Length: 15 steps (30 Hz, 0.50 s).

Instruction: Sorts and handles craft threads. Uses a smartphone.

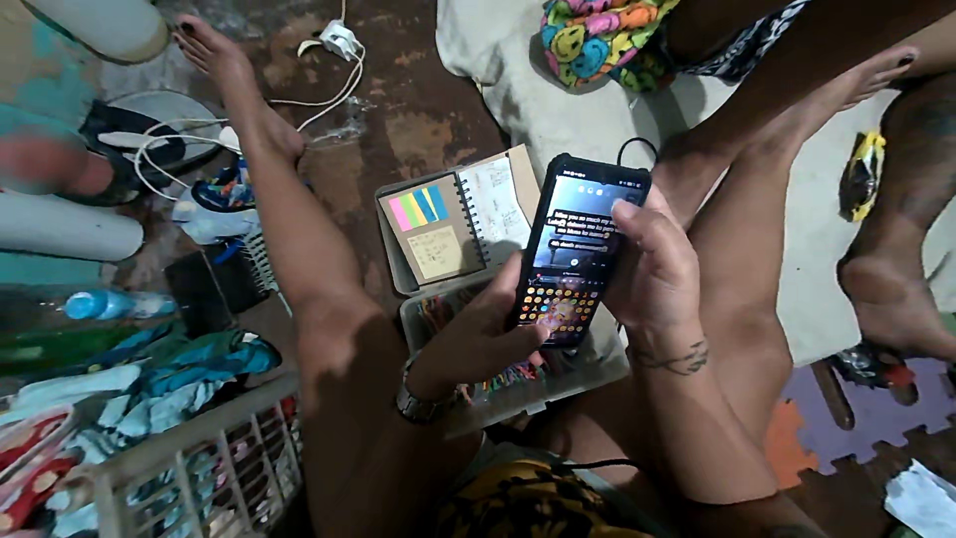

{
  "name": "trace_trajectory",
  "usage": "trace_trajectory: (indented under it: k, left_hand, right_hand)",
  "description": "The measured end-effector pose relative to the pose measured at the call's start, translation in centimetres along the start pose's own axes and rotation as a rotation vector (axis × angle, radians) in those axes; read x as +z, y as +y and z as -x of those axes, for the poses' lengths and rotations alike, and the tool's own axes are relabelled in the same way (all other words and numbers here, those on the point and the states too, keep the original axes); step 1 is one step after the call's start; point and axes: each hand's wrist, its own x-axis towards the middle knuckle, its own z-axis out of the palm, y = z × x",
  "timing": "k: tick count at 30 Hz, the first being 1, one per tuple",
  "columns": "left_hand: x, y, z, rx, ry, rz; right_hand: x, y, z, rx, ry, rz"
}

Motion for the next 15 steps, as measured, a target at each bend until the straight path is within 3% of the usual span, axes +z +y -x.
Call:
trace_trajectory:
  k: [7, 15]
  left_hand:
    - [0.19, -0.16, -0.44, 0.016, -0.034, -0.053]
    - [0.20, -0.16, -0.21, 0.001, 0.008, -0.038]
  right_hand:
    - [0.28, 0.01, 0.03, -0.004, 0.113, 0.068]
    - [-0.13, 0.01, -0.01, 0.008, 0.057, 0.000]
